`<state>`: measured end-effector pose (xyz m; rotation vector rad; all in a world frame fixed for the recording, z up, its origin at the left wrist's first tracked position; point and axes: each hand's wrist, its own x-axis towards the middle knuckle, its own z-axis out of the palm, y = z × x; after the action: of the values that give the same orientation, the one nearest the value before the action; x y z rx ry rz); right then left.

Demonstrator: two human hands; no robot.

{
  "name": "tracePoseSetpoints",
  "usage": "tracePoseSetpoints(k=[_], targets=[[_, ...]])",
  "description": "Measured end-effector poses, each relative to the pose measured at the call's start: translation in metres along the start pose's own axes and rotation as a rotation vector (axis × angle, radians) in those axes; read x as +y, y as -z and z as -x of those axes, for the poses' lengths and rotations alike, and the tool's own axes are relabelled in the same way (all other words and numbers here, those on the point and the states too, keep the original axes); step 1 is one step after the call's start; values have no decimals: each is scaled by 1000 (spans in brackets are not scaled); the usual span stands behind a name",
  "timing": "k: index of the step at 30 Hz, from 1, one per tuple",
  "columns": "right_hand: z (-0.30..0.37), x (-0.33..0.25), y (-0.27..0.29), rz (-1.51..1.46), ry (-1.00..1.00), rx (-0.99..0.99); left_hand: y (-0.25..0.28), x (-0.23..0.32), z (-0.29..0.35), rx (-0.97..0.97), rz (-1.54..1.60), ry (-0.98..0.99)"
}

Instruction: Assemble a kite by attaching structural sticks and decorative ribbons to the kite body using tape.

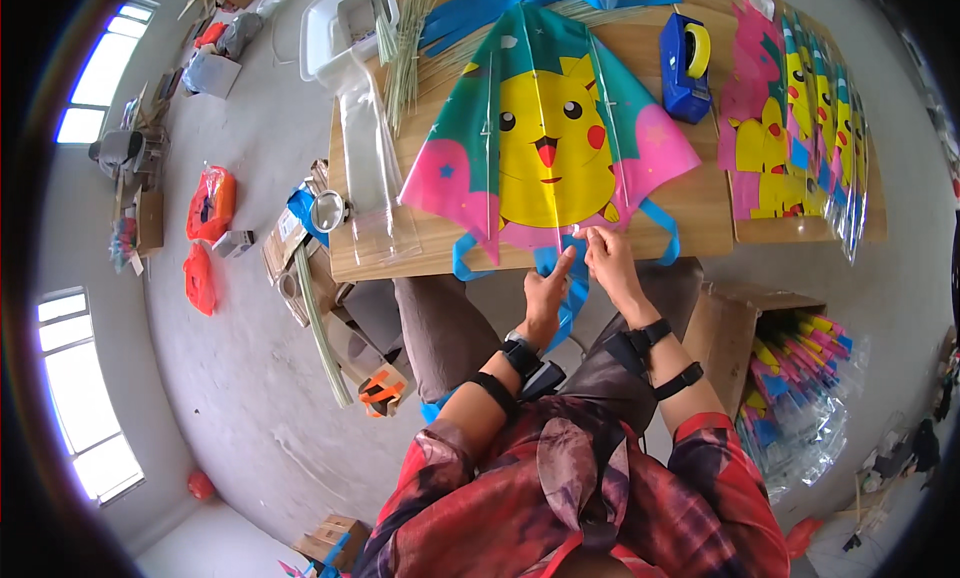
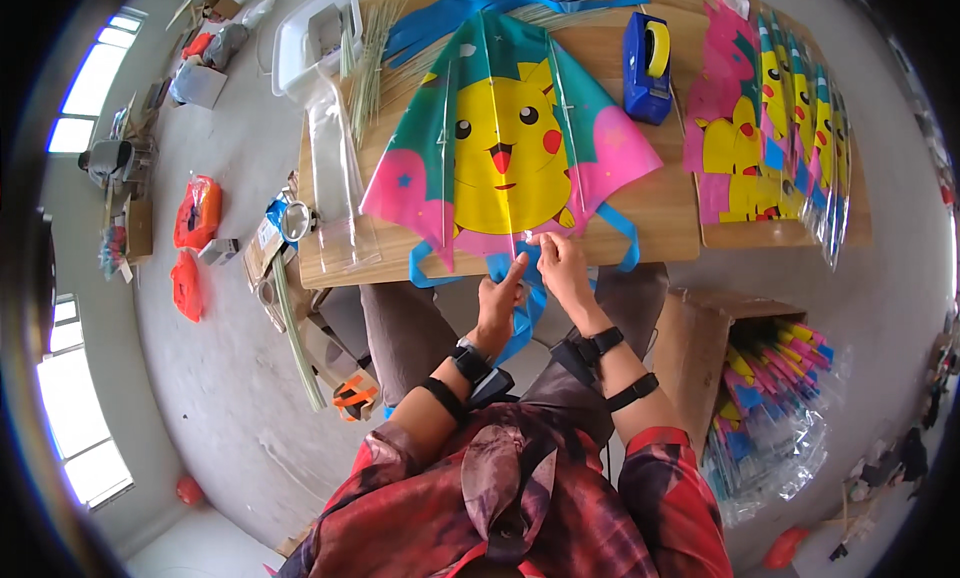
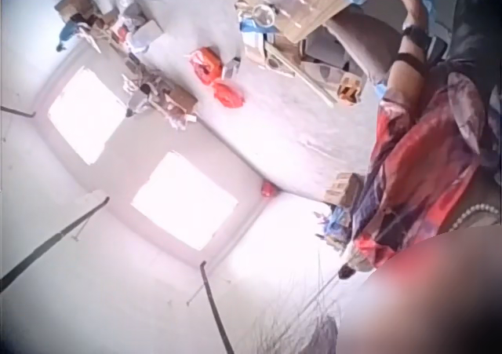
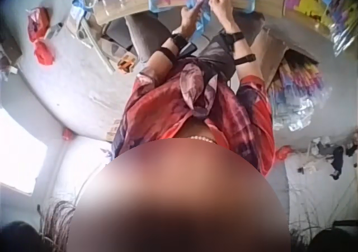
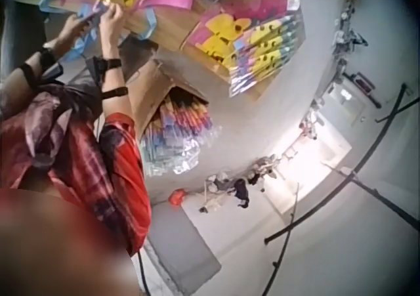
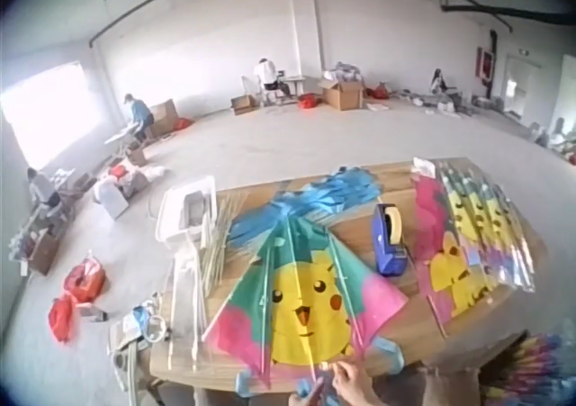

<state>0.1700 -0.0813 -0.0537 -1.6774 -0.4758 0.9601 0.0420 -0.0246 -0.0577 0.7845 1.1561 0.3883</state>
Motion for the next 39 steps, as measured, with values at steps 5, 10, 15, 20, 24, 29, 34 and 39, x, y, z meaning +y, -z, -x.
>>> tracePoseSetpoints(k=[5,10,15,20,24,29,34,39], targets=[[-1,2,-1,-7,9,-1,-2,0,-4,-25,61,21],[-1,0,0,3,-29,11,-16,1,-6,147,-19,59],[-1,-11,4,-146,-159,-47,-19,0,-6,150,29,24],[-1,-22,14,-167,-170,-130,-19,3,-1,123,25,40],[-9,-12,17,135,89,-111,-21,4,0,120,9,52],[-20,-52,24,466,347,53,-14,-2,-6,108,-15,73],[-27,-35,15,804,477,129,-17,1,-2,108,35,30],[-32,-25,7,931,451,185,-18,0,-3,107,72,2]])
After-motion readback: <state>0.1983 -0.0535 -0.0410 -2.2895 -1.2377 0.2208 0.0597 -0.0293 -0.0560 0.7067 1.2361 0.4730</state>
